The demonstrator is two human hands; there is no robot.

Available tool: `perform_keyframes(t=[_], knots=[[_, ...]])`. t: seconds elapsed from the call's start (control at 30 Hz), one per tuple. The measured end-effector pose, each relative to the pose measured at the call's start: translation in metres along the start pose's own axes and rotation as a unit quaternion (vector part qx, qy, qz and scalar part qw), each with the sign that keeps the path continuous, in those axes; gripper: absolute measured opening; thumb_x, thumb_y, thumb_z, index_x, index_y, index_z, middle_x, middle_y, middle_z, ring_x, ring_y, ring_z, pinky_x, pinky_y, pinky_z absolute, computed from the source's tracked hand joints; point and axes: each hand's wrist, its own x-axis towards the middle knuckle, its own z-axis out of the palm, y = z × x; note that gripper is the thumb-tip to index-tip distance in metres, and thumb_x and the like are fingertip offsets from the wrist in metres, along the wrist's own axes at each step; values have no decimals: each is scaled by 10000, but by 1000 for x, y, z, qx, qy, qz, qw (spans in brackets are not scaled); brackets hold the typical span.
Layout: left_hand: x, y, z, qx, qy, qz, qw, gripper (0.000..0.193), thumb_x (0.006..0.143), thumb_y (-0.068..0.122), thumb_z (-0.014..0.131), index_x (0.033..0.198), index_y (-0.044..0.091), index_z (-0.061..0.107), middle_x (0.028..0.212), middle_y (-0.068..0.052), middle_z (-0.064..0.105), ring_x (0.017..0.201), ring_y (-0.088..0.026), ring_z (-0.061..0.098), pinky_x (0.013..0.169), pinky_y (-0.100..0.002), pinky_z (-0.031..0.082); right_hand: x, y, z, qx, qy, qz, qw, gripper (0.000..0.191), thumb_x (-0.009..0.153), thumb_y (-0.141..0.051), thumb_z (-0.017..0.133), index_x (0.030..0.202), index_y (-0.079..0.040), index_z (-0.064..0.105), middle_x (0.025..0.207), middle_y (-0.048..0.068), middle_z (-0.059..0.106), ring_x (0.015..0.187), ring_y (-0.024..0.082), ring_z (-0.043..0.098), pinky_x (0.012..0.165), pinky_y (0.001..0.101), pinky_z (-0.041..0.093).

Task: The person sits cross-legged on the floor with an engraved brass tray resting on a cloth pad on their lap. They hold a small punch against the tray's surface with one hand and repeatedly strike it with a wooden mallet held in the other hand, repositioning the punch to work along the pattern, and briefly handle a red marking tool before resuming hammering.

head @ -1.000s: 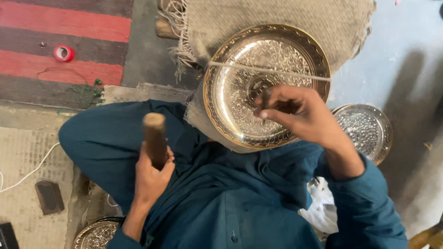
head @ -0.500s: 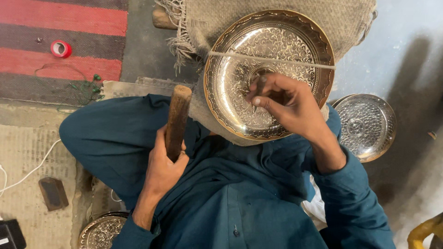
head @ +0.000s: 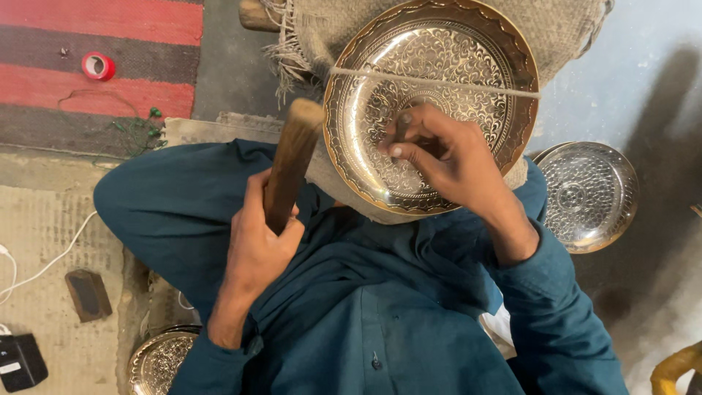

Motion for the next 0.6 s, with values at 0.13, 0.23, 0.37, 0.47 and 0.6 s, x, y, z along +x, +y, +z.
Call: perform_keyframes(t=[0.13,0.23,0.37,0.47,0.6], knots=[[10,14,-9,18,-25,34,999,597,820,0,649,1386,81,482,922,-143,709,863,-304,754,778,-396,575,-2,3,1,-53,13,17,998,243,976,-6,727,1191,12,614,1021,74,772,1011,152,770,857,280,630],[15,25,-17,43,-33,88,995,626,829,-4,658,1418,94,471,1035,-190,705,963,-378,728,816,-426,566,-2,5,2,-9,4,6,1000,222,1000,10,709,1203,12,619,1070,82,774,1033,153,760,896,284,628],[28,39,-31,123,-26,185,975,694,812,-3,658,1465,109,448,1246,-235,680,1093,-467,662,856,-478,550,-2,7,4,1,6,13,1000,226,1005,7,703,1213,7,617,1049,73,775,993,141,752,862,273,628],[35,49,-42,167,-38,172,970,716,811,9,649,1483,149,443,1281,-215,675,1015,-449,670,821,-493,548,-3,8,5,-20,7,3,1000,241,998,-2,711,1219,-3,614,1027,66,776,956,134,760,829,265,634],[44,61,-51,279,-36,198,939,771,801,22,691,1512,181,438,1160,-204,677,961,-456,671,790,-530,533,-4,8,6,-40,10,-10,999,253,995,-12,719,1225,-11,615,1036,76,779,974,148,769,835,277,641]])
